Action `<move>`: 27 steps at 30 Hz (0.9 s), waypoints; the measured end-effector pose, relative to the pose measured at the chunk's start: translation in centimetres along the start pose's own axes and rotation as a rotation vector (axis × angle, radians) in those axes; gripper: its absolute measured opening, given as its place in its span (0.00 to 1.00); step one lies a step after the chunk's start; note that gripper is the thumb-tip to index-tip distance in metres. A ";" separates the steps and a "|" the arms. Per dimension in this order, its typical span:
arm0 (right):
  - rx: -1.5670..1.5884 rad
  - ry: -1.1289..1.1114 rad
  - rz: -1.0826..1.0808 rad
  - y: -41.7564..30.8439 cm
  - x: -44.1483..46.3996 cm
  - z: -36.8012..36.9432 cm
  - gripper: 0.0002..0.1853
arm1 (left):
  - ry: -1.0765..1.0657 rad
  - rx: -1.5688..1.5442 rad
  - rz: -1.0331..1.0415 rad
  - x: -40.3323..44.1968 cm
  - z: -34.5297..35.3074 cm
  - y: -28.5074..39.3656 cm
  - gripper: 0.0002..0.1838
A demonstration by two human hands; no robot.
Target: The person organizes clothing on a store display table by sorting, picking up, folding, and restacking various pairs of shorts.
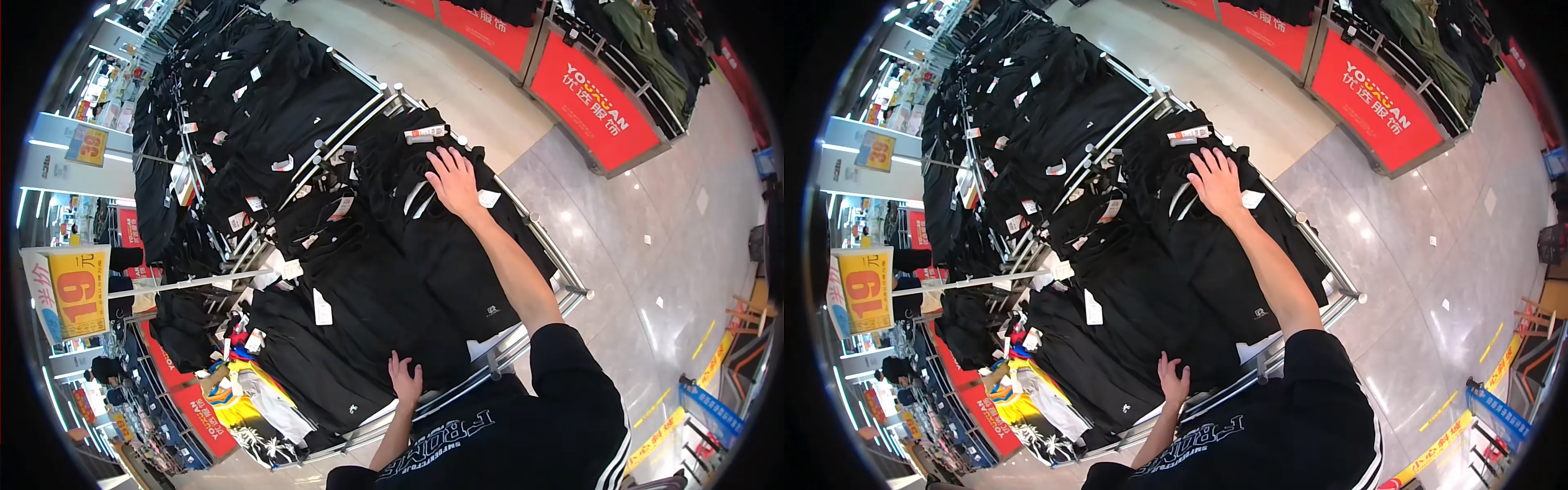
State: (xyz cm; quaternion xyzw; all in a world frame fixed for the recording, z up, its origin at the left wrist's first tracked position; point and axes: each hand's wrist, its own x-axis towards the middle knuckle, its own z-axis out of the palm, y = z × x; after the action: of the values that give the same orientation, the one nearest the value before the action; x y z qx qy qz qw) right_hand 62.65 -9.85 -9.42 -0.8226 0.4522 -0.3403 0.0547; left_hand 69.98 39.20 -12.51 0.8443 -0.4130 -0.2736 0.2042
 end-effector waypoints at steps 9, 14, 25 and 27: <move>0.194 0.143 -0.004 -1.3 1.1 -3.3 0.25 | 0.030 -0.020 -0.014 -0.1 0.2 -0.8 0.17; 0.273 0.295 0.486 -4.4 -9.1 -5.6 0.19 | 0.086 0.025 0.030 -1.2 0.3 -0.8 0.17; -0.017 -0.107 0.061 -4.9 0.6 1.1 0.26 | 0.373 -0.082 0.269 12.3 -11.0 5.6 0.15; -0.109 -0.157 0.062 -4.6 1.2 2.0 0.28 | 0.387 -0.083 0.270 17.6 -12.8 4.7 0.17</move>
State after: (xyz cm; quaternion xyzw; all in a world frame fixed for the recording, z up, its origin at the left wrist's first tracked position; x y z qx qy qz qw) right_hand 67.52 -8.55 -8.52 -0.8342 0.4894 -0.2479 0.0557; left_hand 84.24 23.80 -5.20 0.8090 -0.4638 -0.0934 0.3488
